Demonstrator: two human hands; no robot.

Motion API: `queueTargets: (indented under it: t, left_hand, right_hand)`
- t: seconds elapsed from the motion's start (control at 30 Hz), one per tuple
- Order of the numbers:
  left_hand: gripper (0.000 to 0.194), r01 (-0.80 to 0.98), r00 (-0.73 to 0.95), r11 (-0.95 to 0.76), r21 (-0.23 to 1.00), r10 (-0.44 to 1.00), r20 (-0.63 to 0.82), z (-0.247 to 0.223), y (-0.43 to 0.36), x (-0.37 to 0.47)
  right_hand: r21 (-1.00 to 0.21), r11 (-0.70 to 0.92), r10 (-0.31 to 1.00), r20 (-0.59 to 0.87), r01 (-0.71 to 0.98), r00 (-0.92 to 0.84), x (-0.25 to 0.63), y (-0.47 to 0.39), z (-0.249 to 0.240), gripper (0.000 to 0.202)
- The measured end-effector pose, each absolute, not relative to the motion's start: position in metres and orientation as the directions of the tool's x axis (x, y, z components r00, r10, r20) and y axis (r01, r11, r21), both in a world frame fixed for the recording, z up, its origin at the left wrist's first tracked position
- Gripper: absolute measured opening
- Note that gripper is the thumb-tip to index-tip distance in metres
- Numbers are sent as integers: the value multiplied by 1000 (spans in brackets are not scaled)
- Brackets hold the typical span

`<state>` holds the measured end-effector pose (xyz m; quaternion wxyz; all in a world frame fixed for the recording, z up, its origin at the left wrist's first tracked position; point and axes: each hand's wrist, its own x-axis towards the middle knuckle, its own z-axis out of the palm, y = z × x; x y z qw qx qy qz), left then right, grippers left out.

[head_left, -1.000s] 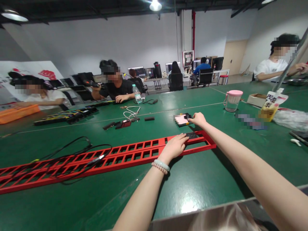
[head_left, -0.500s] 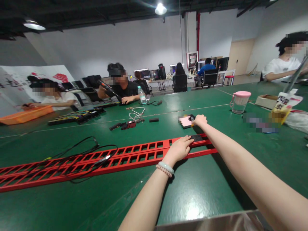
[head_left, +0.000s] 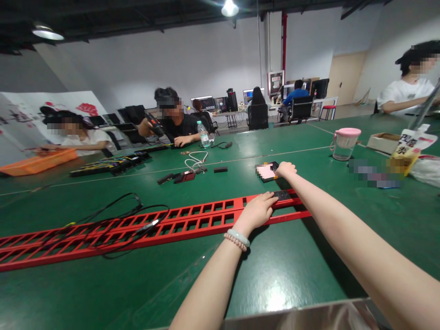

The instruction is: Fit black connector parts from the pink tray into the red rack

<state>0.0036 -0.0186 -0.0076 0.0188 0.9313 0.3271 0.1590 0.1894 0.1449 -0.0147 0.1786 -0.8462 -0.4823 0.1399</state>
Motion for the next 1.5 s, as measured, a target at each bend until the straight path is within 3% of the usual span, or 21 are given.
queueTargets:
  t: [0.23,0.43,0.57,0.77,0.93,1.13,1.3,1.5]
  left_hand:
    - [41,604,737,-785,136,615,279,-8,-18,4]
    - [41,599,739,-790,132,608,289,-9,-17,4]
    - [41,604,736,-786,132,613,286,-9,-17,5]
    - [41,604,739,-788,122,611,285,-11,-15,6]
    - [40,594,741,-796,118,598,305,-14,-14,6]
    - [40,591,745,-799,113,594,305,-13,-15,6]
    - [40,594,751,-798,103,596,284,-9,-17,6]
    - [40,594,753,-799,87,591,288,-9,-16,6]
  right_hand:
    - [-509,-397,888,-4,763,460,190,141,-12,50]
    - [-660,-316,908,-2,682,419,199,138,-1,39]
    - [-822,-212,938,-19,529,347,209,132,7,31]
    - [-987,-118,986,-103,110,133,213,97,8,36]
    - [-985,-117,992,-111,-124,-54,216,53,0,16]
    - [-905,-160,956,-44,-393,-289,220,6,-6,22]
    - [-899,-133,932,29,-417,-361,220,-9,-8,45]
    - [-903,-82,961,40,-423,-272,227,1,-18,47]
